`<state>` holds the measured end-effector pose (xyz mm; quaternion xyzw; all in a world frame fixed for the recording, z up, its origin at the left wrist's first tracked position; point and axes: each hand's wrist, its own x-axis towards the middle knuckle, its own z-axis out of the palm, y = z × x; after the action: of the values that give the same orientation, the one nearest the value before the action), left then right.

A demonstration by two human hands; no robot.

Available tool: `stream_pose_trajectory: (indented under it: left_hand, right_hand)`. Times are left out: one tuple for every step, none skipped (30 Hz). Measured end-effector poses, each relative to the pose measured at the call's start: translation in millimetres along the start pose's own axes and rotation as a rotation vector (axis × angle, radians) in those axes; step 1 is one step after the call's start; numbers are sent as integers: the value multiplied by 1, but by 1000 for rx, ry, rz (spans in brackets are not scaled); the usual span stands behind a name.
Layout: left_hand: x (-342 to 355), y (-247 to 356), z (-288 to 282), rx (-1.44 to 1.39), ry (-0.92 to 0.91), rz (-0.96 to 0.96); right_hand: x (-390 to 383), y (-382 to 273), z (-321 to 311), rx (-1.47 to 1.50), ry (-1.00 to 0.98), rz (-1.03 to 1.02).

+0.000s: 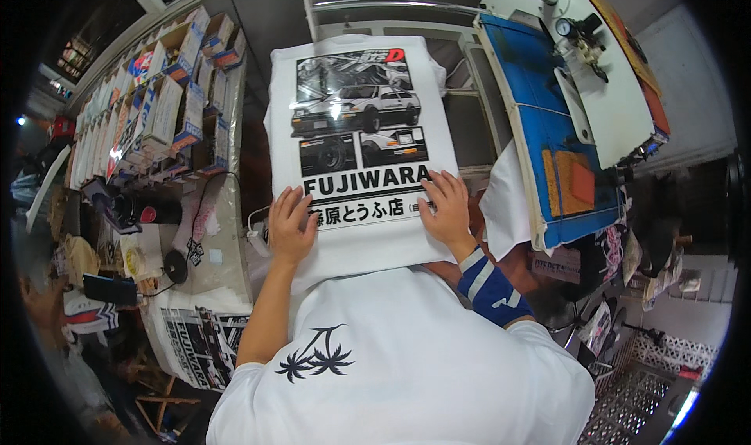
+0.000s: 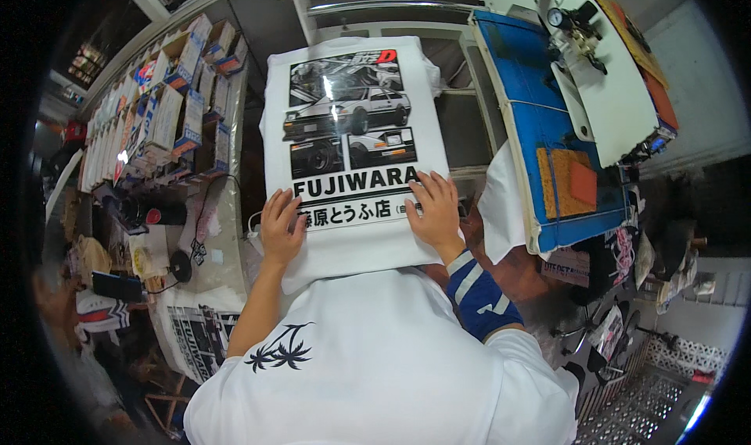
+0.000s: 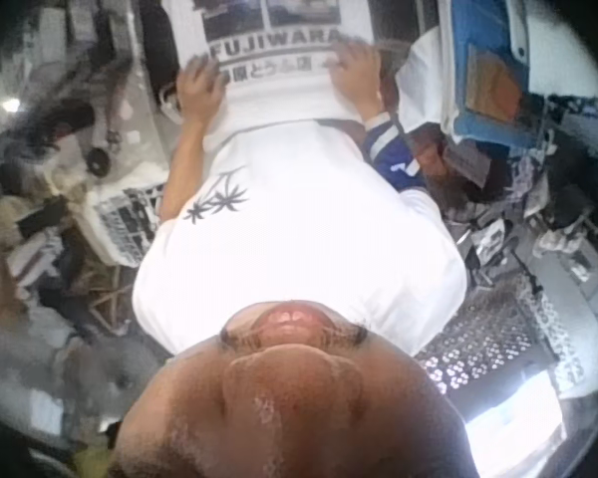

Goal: The person places white t-shirts on a heat press, aligns transfer sheets with graphics, and operates the press to apply the designs. They handle multiple shirts, flip them, and stack finished items.

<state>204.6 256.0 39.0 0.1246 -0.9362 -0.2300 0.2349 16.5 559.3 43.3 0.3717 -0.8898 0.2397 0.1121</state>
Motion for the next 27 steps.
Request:
stream_pose_trajectory:
  left_hand:
    - [0,0,-1,18,3,9]
    - [1,1,1,10,1,13]
    - [2,1,1,5,0,14]
    - [2,2,0,2,0,15]
    - [3,2,0,-1,0,15]
    - [3,2,0,-6,-2,15]
    - [4,3,-1,-10,-3,15]
    - [4,2,-1,-15,-4,14]
    - [3,2,-1,-11,-5,16]
    - [3,2,-1,-8,-5,18]
    - [3,1,-1,-5,-5,21]
    - [3,1,-1,-3,-4,22]
    - [3,2,-1,-2,-3,23]
    - [3,2,-1,-1,-2,24]
    - [3,2,-1,1,-1,22]
    - [3,3,0,3,1,21]
    - [3,3,0,5,3,19]
    - [3,1,1,-3,3,17]
    - [1,-1,2,-10,3,14]
    - [0,-3,3,-17,3,11]
    - [0,-4,2,-20,5,9]
    - [-1,-4,3,-23,7,6]
    - [-1,-4,4,-25,10,3]
    - [0,-3,4,-25,10,-5]
    - [0,-2,4,-21,7,-8]
    - [0,-2,3,-16,3,-12]
    - [1,0,4,-22,0,-10]
  right_hand:
    - [0,0,0,6,1,-5]
    - [-1,2,-1,6,0,-2]
    - [-1,2,-1,3,0,2]
    - [-1,2,-1,2,0,5]
    - [-1,2,0,0,0,7]
    - [-1,3,0,-1,1,5]
    - [-1,3,0,-1,3,3]
    - [-1,3,0,-2,5,1]
    - [-1,2,-1,-2,1,1]
    - [-1,1,-1,-3,-3,2]
    - [-1,1,-2,-3,-7,3]
    - [-1,1,-2,-3,-5,4]
    - [-1,0,-2,-4,-4,5]
    - [-1,0,-2,-4,-2,7]
    - [-1,1,-2,-4,-3,6]
    - [-1,1,-1,-4,-3,6]
    - [-1,2,-1,-4,-4,5]
    - [-1,2,-1,-3,-4,4]
    - [-1,2,0,-1,-4,2]
    - [-1,2,0,1,-5,-1]
    - [-1,2,1,-1,-10,-1]
    - [-1,2,1,-3,-15,-1]
    - [-1,3,1,-5,-20,-2]
    - [-1,2,0,-8,-21,4]
    - [-1,1,-3,-10,-21,9]
    - [-1,-1,-2,-13,-23,15]
    - [-1,0,-2,-14,-23,12]
